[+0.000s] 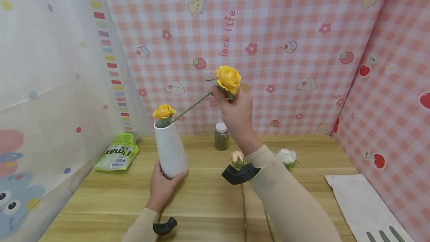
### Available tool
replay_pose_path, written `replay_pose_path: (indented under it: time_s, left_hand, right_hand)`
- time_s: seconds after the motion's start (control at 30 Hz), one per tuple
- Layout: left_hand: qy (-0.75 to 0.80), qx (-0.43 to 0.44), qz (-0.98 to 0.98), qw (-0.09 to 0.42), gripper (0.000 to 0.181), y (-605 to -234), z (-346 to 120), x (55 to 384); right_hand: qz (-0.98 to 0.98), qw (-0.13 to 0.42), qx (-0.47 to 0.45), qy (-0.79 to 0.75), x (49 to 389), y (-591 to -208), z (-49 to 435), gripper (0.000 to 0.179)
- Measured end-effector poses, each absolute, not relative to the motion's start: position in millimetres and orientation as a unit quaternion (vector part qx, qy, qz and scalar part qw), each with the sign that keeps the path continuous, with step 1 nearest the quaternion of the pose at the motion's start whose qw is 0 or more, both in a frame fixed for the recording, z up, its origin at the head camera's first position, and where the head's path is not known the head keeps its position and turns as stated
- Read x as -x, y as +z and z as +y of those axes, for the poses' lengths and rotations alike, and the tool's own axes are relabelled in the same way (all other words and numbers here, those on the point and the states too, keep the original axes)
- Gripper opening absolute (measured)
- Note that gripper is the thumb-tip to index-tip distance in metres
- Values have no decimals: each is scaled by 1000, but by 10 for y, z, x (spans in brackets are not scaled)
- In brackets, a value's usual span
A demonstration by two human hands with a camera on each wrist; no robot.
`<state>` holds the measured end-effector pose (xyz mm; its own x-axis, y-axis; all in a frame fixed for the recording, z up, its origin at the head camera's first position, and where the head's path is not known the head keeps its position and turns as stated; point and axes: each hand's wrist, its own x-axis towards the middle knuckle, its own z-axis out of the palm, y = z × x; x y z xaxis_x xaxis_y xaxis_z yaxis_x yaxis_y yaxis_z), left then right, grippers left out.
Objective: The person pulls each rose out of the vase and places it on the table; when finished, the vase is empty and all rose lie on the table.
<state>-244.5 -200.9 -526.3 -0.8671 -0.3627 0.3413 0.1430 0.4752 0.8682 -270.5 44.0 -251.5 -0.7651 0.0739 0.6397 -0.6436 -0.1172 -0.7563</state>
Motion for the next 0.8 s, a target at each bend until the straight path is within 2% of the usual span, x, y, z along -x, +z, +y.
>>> replay_pose_path:
  time_s: [0.27,0.57,0.8]
  left_hand:
    - [-505,-74,-826,241,103,-5257,-2009,2435]
    - [-503,-74,-827,238,102,-5252,-1999,2445]
    - [-506,-71,-825,242,101,-5239,-2002,2421]
  right_hand:
    - [-573,317,-175,735,2625,-2664,918,20]
    - [-570,269,-142,763,2511,-3029,1318,28]
    - [-607,257,-104,745,2499,-3354,1442,29]
